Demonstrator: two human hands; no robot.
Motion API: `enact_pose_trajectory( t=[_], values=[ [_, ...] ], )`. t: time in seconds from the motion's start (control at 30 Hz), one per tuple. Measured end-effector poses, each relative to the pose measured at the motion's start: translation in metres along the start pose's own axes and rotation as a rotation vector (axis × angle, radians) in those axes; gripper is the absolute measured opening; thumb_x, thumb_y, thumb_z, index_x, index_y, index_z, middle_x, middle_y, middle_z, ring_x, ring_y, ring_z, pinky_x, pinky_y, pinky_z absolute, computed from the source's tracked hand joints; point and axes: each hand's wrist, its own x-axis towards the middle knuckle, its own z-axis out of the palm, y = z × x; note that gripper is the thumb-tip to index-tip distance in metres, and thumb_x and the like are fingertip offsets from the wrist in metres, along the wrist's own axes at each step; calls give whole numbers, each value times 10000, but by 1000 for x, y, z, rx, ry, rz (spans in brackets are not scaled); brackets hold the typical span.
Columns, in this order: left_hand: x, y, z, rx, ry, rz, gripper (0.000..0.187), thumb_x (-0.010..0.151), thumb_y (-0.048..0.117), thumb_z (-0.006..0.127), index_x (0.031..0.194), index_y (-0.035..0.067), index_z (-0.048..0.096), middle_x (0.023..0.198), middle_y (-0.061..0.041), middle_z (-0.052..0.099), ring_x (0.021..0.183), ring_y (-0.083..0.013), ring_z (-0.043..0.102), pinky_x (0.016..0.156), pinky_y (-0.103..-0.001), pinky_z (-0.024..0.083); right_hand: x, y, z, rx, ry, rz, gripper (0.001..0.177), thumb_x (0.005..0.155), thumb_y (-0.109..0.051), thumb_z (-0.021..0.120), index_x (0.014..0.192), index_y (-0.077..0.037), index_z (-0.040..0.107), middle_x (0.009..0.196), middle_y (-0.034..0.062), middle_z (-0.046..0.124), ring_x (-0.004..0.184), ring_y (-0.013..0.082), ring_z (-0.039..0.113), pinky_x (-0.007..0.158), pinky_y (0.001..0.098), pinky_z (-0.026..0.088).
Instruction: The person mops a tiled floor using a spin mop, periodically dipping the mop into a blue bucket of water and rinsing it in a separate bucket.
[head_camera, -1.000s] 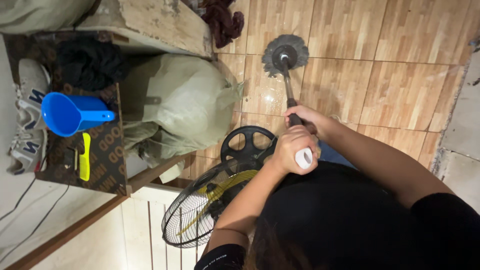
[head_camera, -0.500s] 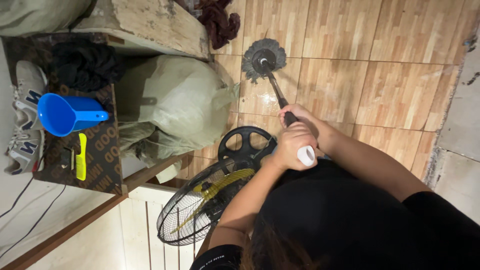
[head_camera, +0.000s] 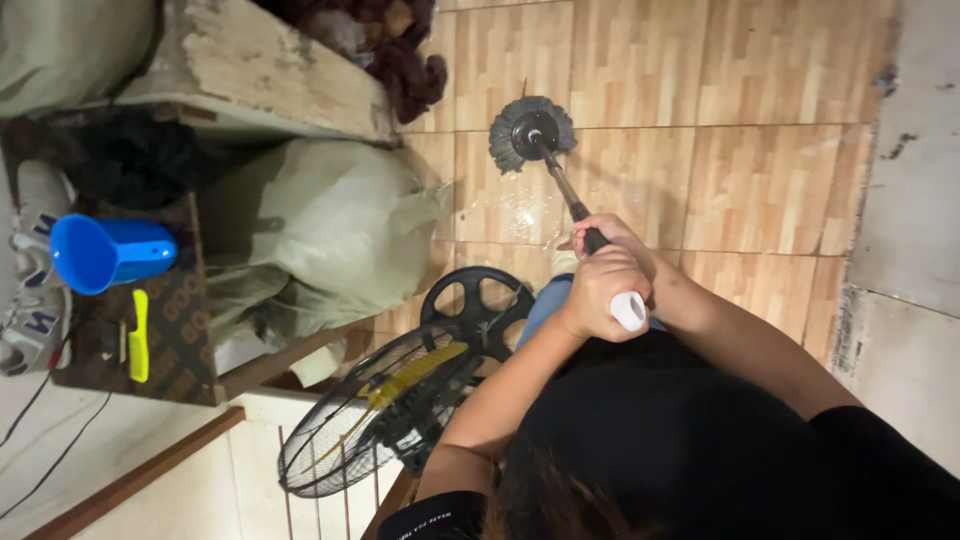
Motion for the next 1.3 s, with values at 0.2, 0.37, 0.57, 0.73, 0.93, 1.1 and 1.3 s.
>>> enact_pose_trajectory(
  t=[0.2,0.37,0.57,0.73,0.93,1.1,1.3],
  values=[
    [14,-6,81,-57,-99,51,254,599,136,783,803,120,633,779,-50,651,760,-280,652,790,-394,506,-57,-22,-69,119,-90,-25,127,918,-95,621,830,-61,536,697,29,600,606,131,611,621,239,545],
    [22,-5,154,-99,-195,58,231,616,140,768,804,132,636,784,-33,670,757,-252,668,786,-386,511,-119,-31,-125,243,-154,-81,134,939,-78,615,838,-55,530,716,27,591,635,125,604,653,225,548],
    [24,-6,239,-173,-287,95,249,615,155,775,820,137,634,799,-44,657,776,-269,669,790,-398,509,-186,-36,-192,292,-134,-210,128,939,-69,625,844,-58,540,723,27,610,641,115,615,654,223,551],
    [23,-6,308,-217,-383,93,253,594,163,781,806,146,644,779,-46,647,762,-278,658,770,-407,498,-242,-40,-248,459,-21,-253,139,941,-67,651,842,-49,555,716,22,605,610,117,604,639,232,558],
    [25,2,359,-299,-489,122,277,614,157,794,839,148,631,851,-60,654,831,-294,654,825,-409,505,-289,-28,-296,456,-145,-321,114,891,-67,623,844,-59,520,744,19,594,642,102,622,665,259,559],
    [29,7,377,-333,-519,117,280,608,144,802,831,148,633,835,-51,639,826,-292,645,832,-406,502,-324,-16,-301,488,-21,-479,126,931,-70,636,910,-52,512,758,15,600,651,85,604,674,215,546],
    [34,14,385,-368,-506,106,301,609,126,809,845,135,623,851,-55,636,829,-284,637,820,-396,495,-346,-9,-305,491,-87,-532,164,933,-94,646,889,-62,491,737,4,580,639,90,587,667,217,535]
  ],
)
